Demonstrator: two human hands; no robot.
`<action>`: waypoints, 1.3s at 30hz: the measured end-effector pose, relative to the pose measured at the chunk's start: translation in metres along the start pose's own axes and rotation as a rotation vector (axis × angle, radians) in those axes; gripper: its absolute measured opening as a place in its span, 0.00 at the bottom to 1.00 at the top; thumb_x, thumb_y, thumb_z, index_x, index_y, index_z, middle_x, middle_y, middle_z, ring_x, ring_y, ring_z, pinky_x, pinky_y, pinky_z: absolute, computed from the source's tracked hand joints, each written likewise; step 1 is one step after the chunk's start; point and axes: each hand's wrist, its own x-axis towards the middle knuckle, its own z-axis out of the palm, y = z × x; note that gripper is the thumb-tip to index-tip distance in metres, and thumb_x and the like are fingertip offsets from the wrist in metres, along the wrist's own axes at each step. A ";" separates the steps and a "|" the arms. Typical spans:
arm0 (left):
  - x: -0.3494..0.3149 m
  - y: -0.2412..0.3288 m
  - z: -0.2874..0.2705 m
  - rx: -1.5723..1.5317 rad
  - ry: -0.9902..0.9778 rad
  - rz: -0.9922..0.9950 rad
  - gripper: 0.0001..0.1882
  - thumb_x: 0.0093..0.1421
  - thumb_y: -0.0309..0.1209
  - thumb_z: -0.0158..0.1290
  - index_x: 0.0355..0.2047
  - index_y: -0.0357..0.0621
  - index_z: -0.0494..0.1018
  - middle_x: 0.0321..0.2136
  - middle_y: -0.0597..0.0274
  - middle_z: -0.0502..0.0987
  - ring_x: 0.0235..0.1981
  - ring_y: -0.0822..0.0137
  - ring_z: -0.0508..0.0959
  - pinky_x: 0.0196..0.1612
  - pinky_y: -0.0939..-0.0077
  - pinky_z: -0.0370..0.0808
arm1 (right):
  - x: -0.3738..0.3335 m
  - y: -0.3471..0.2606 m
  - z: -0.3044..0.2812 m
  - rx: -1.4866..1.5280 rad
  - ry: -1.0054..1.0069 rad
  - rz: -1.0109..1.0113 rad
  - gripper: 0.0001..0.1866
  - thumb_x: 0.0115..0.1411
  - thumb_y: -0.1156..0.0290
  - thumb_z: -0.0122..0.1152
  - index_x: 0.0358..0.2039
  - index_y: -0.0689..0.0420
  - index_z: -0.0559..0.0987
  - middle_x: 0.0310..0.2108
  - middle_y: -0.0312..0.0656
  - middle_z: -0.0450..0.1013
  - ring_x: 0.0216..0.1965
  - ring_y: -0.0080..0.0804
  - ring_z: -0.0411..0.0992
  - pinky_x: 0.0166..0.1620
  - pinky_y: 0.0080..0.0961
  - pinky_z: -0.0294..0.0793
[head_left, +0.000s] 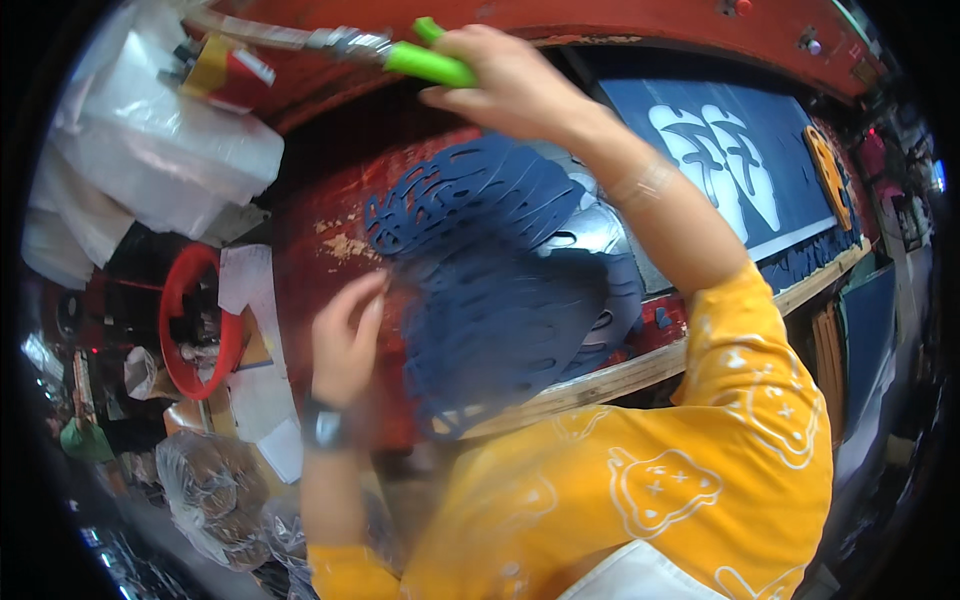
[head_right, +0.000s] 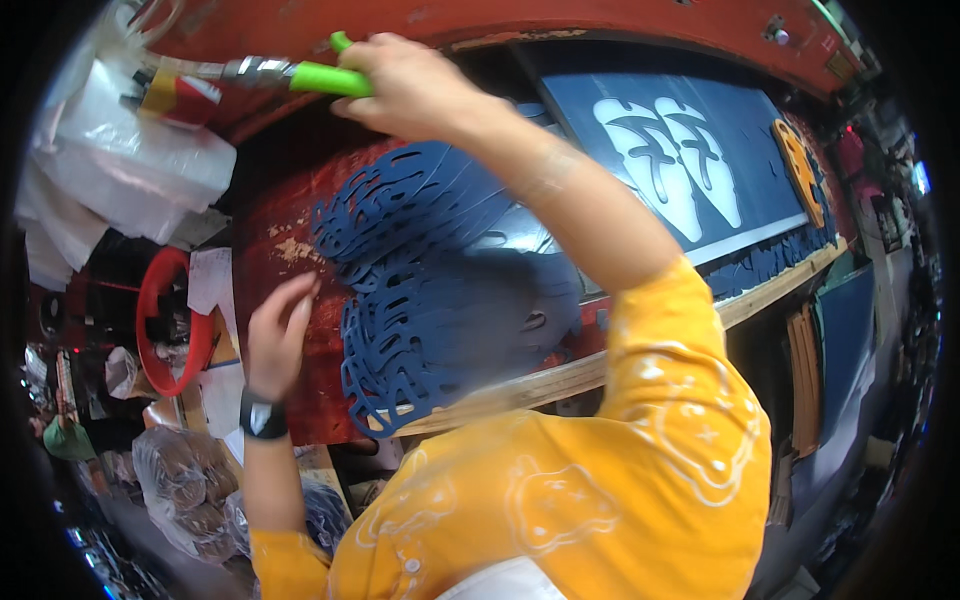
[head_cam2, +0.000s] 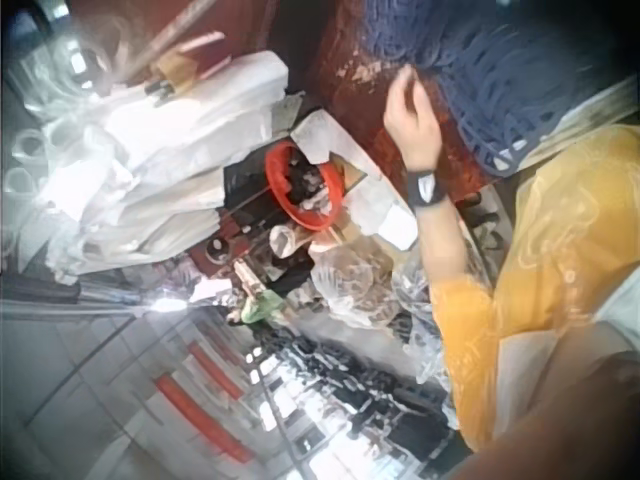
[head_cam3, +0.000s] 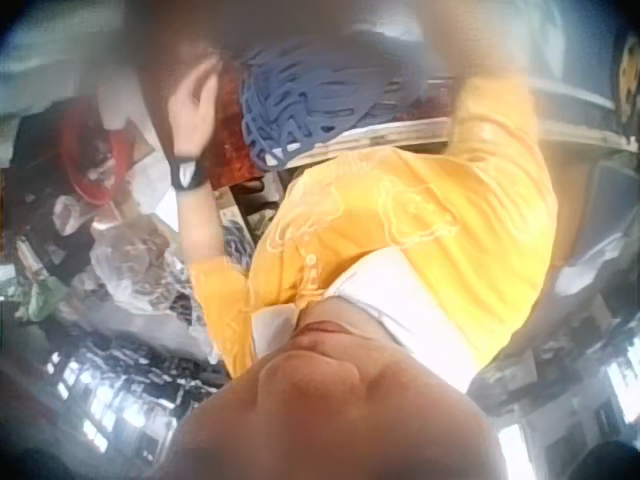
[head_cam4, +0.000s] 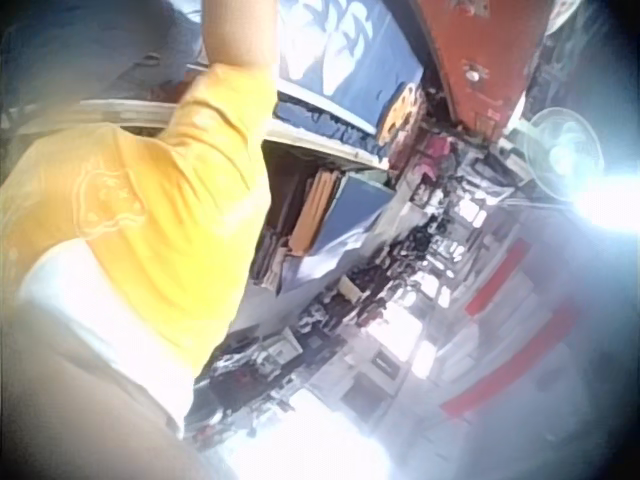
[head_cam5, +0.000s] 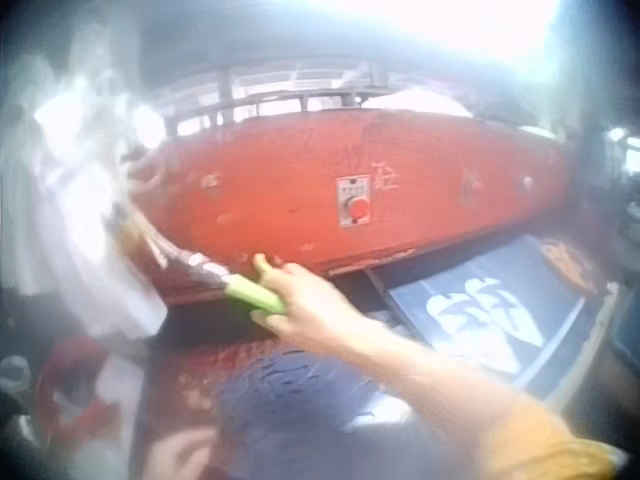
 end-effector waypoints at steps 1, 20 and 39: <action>0.033 -0.006 0.015 0.064 -0.027 0.050 0.14 0.61 0.26 0.50 0.46 0.36 0.75 0.42 0.51 0.79 0.45 0.62 0.78 0.50 0.73 0.72 | -0.021 0.003 -0.030 0.068 -0.025 0.157 0.20 0.54 0.59 0.66 0.42 0.57 0.77 0.37 0.48 0.72 0.40 0.47 0.74 0.42 0.38 0.73; 0.201 0.002 0.118 0.398 -0.737 0.024 0.30 0.47 0.21 0.54 0.54 0.43 0.68 0.45 0.54 0.72 0.50 0.59 0.71 0.57 0.69 0.66 | -0.210 0.040 -0.096 -0.287 0.309 0.674 0.14 0.46 0.71 0.70 0.35 0.53 0.79 0.34 0.37 0.72 0.31 0.35 0.73 0.33 0.30 0.71; 0.209 0.031 0.151 0.622 -0.736 0.099 0.24 0.48 0.28 0.56 0.48 0.45 0.69 0.45 0.50 0.74 0.47 0.51 0.74 0.52 0.64 0.70 | -0.215 0.046 -0.085 -0.292 0.371 0.648 0.12 0.43 0.68 0.70 0.31 0.50 0.80 0.35 0.37 0.73 0.37 0.38 0.73 0.37 0.34 0.72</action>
